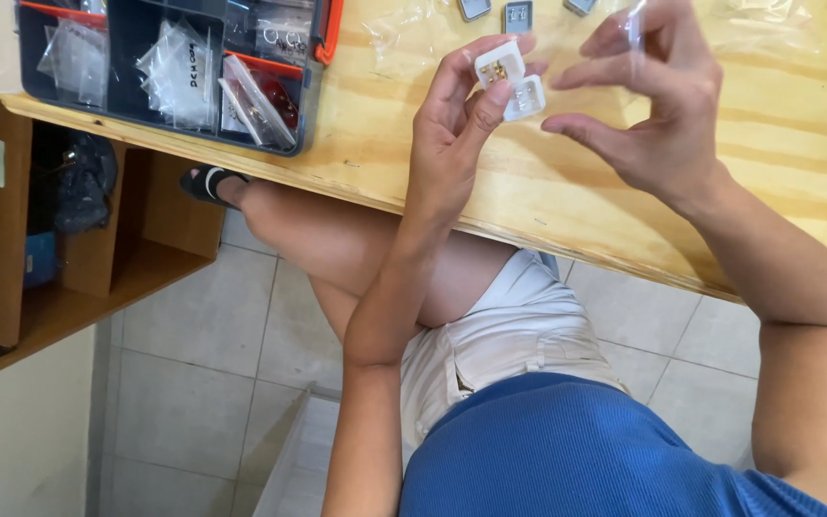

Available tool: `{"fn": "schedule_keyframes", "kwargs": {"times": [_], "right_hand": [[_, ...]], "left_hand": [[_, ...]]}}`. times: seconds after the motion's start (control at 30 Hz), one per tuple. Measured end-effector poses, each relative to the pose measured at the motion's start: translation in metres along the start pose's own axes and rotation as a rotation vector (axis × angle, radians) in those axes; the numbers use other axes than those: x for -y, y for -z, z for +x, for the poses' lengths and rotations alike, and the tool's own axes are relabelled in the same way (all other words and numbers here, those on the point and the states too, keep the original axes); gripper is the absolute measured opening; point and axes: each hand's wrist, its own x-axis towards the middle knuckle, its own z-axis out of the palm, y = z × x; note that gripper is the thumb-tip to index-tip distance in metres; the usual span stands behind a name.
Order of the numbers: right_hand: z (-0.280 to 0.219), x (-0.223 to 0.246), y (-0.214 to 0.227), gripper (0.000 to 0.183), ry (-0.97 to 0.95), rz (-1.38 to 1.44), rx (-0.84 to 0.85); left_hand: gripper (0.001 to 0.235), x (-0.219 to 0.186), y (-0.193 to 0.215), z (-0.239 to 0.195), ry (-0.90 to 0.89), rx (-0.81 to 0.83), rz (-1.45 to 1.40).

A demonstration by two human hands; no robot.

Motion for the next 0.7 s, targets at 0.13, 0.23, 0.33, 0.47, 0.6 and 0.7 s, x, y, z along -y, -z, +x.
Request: {"fn": "schedule_keyframes", "kwargs": {"times": [0.13,0.23,0.33,0.47,0.6,0.7], "right_hand": [[0.007,0.003,-0.008,0.027,0.022,0.089,0.048],[0.008,0.004,-0.004,0.047,-0.068,0.159,-0.017],[0.002,-0.007,-0.006,0.051,-0.189,0.489,-0.049],[0.011,-0.008,0.006,0.018,-0.172,0.508,-0.06],[0.01,-0.013,0.015,0.031,-0.252,0.554,-0.037],[0.009,-0.008,0.008,0.042,-0.326,0.541,0.006]], "left_hand": [[0.029,-0.002,-0.013,-0.004,-0.038,-0.085,0.03],[0.025,0.006,-0.015,-0.003,-0.101,-0.139,-0.1],[0.027,0.005,-0.019,0.003,-0.125,-0.142,-0.284],[0.023,-0.005,-0.022,0.007,-0.083,-0.065,-0.324],[0.022,-0.013,-0.018,0.005,-0.1,-0.172,0.091],[0.024,-0.013,-0.017,0.001,-0.104,-0.208,0.086]]}}
